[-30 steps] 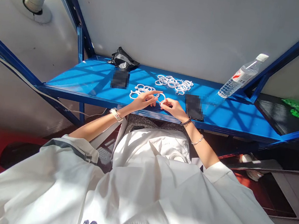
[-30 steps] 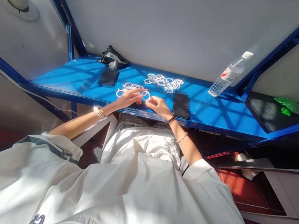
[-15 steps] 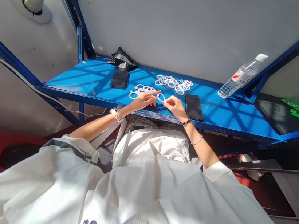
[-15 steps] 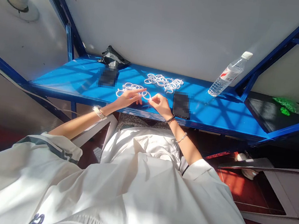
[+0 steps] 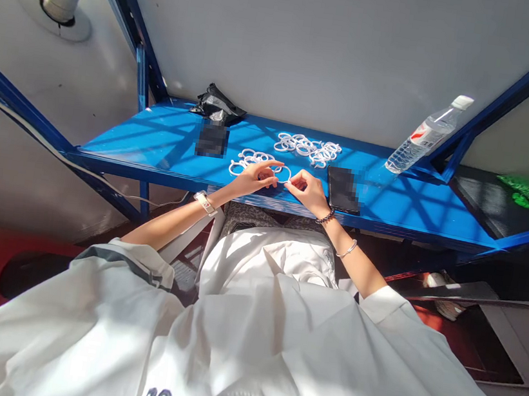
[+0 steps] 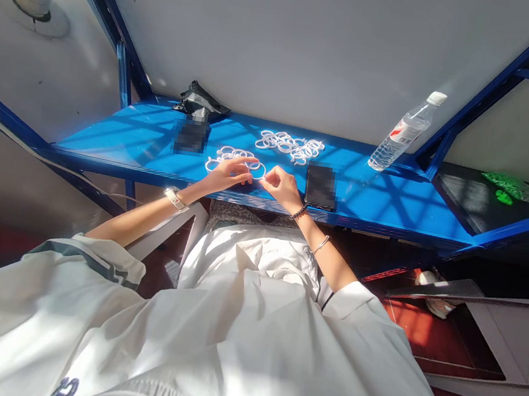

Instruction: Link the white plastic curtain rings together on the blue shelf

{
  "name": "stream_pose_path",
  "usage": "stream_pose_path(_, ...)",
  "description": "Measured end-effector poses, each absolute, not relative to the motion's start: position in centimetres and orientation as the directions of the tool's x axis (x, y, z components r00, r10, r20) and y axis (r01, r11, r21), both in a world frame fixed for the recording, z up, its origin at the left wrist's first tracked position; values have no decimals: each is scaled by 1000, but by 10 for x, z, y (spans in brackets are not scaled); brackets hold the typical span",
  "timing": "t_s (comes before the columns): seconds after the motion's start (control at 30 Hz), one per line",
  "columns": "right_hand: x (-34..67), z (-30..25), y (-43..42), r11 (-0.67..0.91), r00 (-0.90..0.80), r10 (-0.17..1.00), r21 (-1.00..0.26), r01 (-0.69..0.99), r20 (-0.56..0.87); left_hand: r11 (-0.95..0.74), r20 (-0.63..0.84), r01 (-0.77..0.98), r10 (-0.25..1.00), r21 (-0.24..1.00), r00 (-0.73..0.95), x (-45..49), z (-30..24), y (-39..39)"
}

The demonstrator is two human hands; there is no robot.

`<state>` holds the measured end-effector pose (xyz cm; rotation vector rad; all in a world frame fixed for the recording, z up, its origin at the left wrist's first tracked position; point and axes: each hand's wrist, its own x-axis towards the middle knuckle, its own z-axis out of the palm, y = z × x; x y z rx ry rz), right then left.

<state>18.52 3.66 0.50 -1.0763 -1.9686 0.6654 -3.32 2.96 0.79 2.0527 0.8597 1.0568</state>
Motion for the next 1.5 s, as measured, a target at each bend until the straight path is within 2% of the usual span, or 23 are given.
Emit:
stream_pose_path(0.8,184,7,32,539,-362,840,-702,465,405,-566,426,253,788,784,444,-31,12,26)
stream_pose_path(0.9,183,7,31,552,-369,833,-655,516,412,-577,434,253,781,777,448,-32,11,26)
stream_pose_path(1.13,181,5,28,610,-397,779,-440,659,484,-568,427,251,787,784,446,-31,11,26)
stream_pose_path(1.5,179,5,24,603,-404,768,-349,717,497,-571,424,252,782,781,456,-32,10,27)
